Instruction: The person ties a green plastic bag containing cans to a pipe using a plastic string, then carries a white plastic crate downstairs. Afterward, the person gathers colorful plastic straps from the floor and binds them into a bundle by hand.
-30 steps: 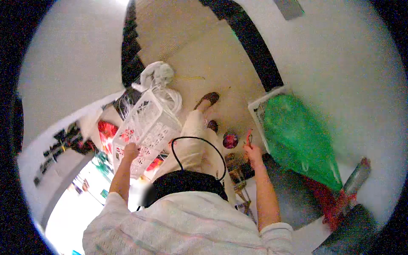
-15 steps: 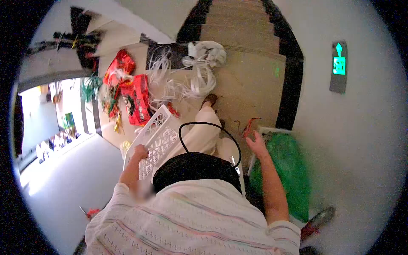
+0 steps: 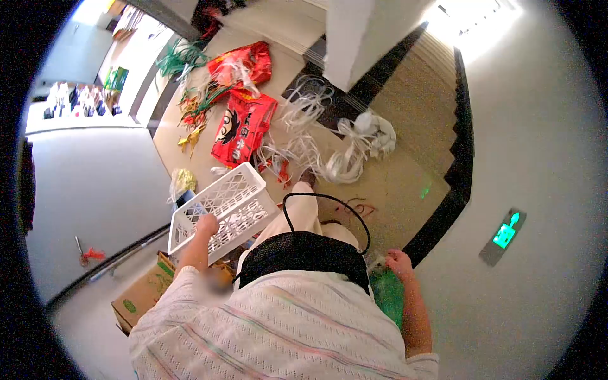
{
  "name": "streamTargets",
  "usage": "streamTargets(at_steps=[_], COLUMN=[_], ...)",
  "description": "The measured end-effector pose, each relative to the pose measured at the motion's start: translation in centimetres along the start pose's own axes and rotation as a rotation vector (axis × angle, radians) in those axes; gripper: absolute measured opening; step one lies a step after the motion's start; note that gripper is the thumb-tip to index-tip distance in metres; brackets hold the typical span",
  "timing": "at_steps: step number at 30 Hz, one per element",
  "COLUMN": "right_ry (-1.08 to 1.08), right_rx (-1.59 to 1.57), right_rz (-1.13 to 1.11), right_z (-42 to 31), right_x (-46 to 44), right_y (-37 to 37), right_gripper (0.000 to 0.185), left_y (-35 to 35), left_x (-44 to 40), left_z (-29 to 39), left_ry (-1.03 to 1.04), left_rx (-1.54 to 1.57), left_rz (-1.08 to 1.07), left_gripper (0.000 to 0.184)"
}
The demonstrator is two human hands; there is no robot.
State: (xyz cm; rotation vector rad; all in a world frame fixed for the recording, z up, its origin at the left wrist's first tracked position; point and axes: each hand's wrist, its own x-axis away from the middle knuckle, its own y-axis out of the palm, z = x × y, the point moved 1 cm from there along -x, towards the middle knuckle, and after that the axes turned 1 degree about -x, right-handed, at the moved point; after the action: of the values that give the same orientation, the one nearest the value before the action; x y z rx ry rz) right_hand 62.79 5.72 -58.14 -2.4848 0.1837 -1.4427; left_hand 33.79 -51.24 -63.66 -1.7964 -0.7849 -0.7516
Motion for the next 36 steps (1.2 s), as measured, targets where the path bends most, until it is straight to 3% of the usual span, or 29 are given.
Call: streamTargets(at_steps=[2,4,7,11,13,15,16,17,19,20,22,24,27,29,32,35,36], right_ry=[-0.052,-0.148,-0.300,-0.694,-1.037,-1.612,-1.720,-1.776,-1.790,-1.736,-1.466,-1.352,-1.797,-1.935,-2.007,-1.825,-1.846], right_rx=[0.068,0.152,0.002,-0.207,-0.087,-0.056,-0.257,-0.105,0.210,0.379,0.687,0.703,0.379,0.223,0.262,0.517,0.448], right_rz=[0.011,0.036,0.097,0.109,0.148,-0.022,-0.033,-0.230,-0.676,-0.909,-0.933,-0.659,-0.920,-1.033,-1.047,-0.935,-1.013], right_z=[-6.2,-12.8,-24.6,-43.0,-50.0,-55.3,-55.7,-57.7,-61.7,-63.8,-67.5,-69.5,-73.1,-75.9,-80.3,-84.5,-85.5], right_x=[-0.5,-2.3,-3.1,2.6,8.1,12.5,13.8,15.9,19.6,21.3,23.6,24.5,20.8,18.4,16.6,16.6,16.4], right_y=[-1.2,-2.7,-4.1,-3.0,-1.6,0.1,0.3,-0.1,-0.7,-0.8,0.7,4.9,8.3,9.7,11.9,13.4,14.4], right_gripper=[0.029,0.028,0.021,0.015,0.009,0.008,0.015,0.012,0.011,0.027,0.050,0.038,0.035,0.033,0.032,0.035,0.036], left_y=[-0.2,-4.9,-5.2,-6.1,-5.5,-5.2,-5.4,-5.8,-6.2,-5.8,-5.6,-5.9,-6.9,-6.4,-5.6,-6.9,-6.5], left_x=[-1.9,0.4,-0.8,-1.8,-1.7,-2.0,-1.6,-1.1,-0.6,-0.3,-0.3,0.1,0.1,-0.6,-3.0,-4.6,-5.0], left_z=[-1.1,-0.7,-2.2,-2.6,-2.7,-2.4,-2.6,-2.8,-2.9,-3.1,-3.6,-4.0,-5.1,-5.3,-6.7,-7.8,-8.2], left_ry=[-0.020,-0.014,0.026,0.033,0.046,0.024,0.023,0.019,-0.023,-0.051,-0.112,-0.196,-0.277,-0.306,-0.375,-0.520,-0.559], left_rx=[0.081,0.189,0.356,0.497,0.586,0.703,0.750,0.796,0.880,0.923,1.003,1.149,1.227,1.203,1.293,1.367,1.393], left_rz=[0.021,0.048,0.144,0.142,0.201,0.253,0.286,0.317,0.356,0.346,0.323,0.223,0.174,0.199,0.183,0.070,0.059], left_gripper=[0.024,0.024,0.021,0.023,0.024,0.025,0.026,0.026,0.027,0.027,0.027,0.027,0.025,0.026,0.027,0.028,0.029])
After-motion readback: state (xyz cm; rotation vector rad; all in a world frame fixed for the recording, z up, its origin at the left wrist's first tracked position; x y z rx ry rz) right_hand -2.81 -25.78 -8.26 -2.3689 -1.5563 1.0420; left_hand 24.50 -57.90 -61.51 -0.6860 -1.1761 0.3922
